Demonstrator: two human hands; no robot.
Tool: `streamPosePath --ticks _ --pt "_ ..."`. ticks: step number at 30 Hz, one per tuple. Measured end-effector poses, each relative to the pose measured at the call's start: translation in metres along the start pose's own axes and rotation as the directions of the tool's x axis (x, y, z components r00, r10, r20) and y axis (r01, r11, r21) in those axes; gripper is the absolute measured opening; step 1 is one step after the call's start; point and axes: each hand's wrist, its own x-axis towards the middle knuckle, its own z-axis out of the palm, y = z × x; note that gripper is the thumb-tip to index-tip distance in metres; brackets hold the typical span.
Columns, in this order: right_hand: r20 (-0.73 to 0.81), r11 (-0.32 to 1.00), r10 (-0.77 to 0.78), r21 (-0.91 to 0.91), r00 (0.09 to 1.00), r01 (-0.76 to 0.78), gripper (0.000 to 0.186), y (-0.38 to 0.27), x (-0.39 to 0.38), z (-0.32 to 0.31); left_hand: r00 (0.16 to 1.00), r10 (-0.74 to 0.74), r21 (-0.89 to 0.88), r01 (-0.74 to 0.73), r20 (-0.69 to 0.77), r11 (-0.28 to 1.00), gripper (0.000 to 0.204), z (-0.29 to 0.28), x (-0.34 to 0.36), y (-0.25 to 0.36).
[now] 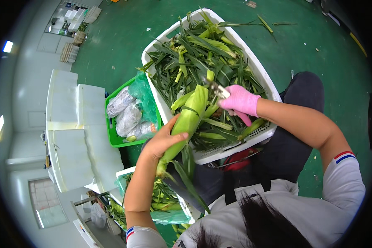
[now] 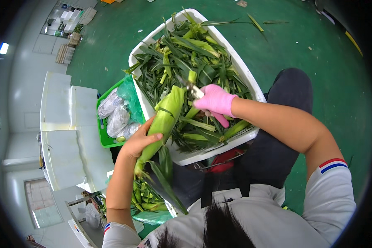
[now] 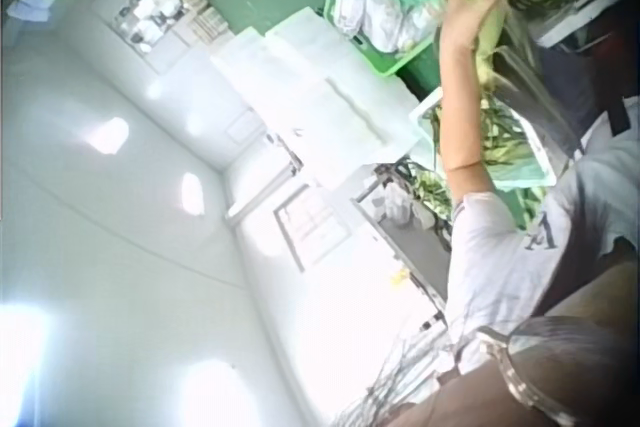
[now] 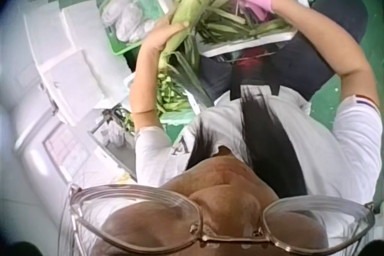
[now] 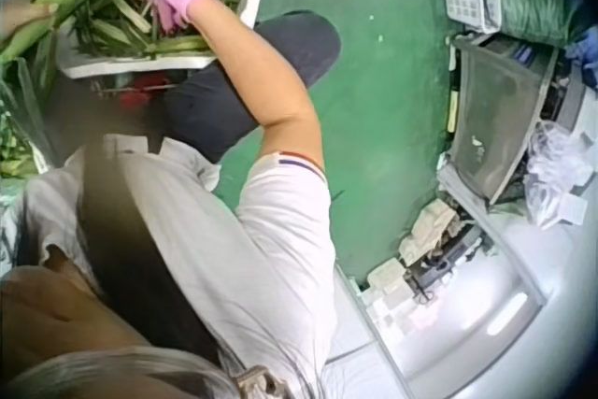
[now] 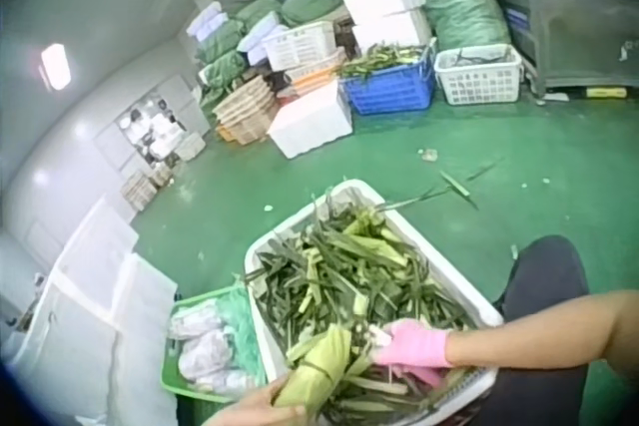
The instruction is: The person processes ears of corn by picking them from crates, peeling off their outer husks by hand, and trimming the stalks and leaves with pruning shears.
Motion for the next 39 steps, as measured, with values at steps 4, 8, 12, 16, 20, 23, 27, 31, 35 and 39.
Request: streamPosePath --ticks 4,8,12,16,20,23,27,31,35,39 --pt "-0.045 0.923 -0.175 0.339 0.984 0.180 0.031 -0.018 0.013 -0.007 0.966 0.179 0.345 -0.107 -0.186 0.933 0.086 0.034 0.003 0.015" --pt "-0.033 0.878 -0.259 0.409 0.965 0.249 0.031 -0.039 0.001 -0.018 0.881 0.373 0.508 -0.189 -0.289 0.840 0.078 0.043 0.017 0.006" --pt "-0.005 0.893 -0.327 0.326 0.945 0.311 0.040 -0.058 -0.009 -0.035 0.949 0.255 -0.288 -0.300 -0.184 0.909 0.070 0.035 0.017 0.007" --pt "-0.283 0.882 -0.294 -0.448 0.913 0.146 0.042 -0.063 0.006 -0.057 0.976 0.219 -0.706 -0.158 -0.005 0.690 0.065 0.030 0.036 0.001" --pt "-0.568 0.743 -0.461 -0.667 0.682 -0.054 0.047 -0.050 0.026 -0.054 0.895 0.265 -0.662 -0.444 -0.358 0.604 0.062 0.033 0.050 -0.002" --pt "-0.608 0.815 -0.571 -0.500 0.551 0.293 0.044 -0.071 -0.004 -0.030 0.788 0.362 -0.527 -0.607 -0.499 0.595 0.054 0.020 0.040 0.004" --pt "0.056 0.813 -0.499 0.376 0.865 0.444 0.041 -0.073 -0.055 -0.010 0.651 0.381 -0.244 -0.661 -0.656 0.709 0.046 0.014 0.038 0.009" --pt "0.402 0.828 -0.105 0.542 0.910 -0.144 0.042 -0.038 -0.059 0.031 0.507 0.469 -0.007 -0.685 -0.723 0.728 0.050 0.033 0.041 0.024" --pt "0.412 0.861 -0.071 0.485 0.908 -0.152 0.039 -0.008 -0.042 0.044 0.453 0.359 -0.149 -0.765 -0.816 0.626 0.045 0.064 0.051 0.039" --pt "0.129 0.930 -0.144 0.357 0.981 0.090 0.046 -0.010 -0.033 0.046 0.452 0.126 -0.359 -0.824 -0.883 0.438 0.045 0.095 0.061 0.039"
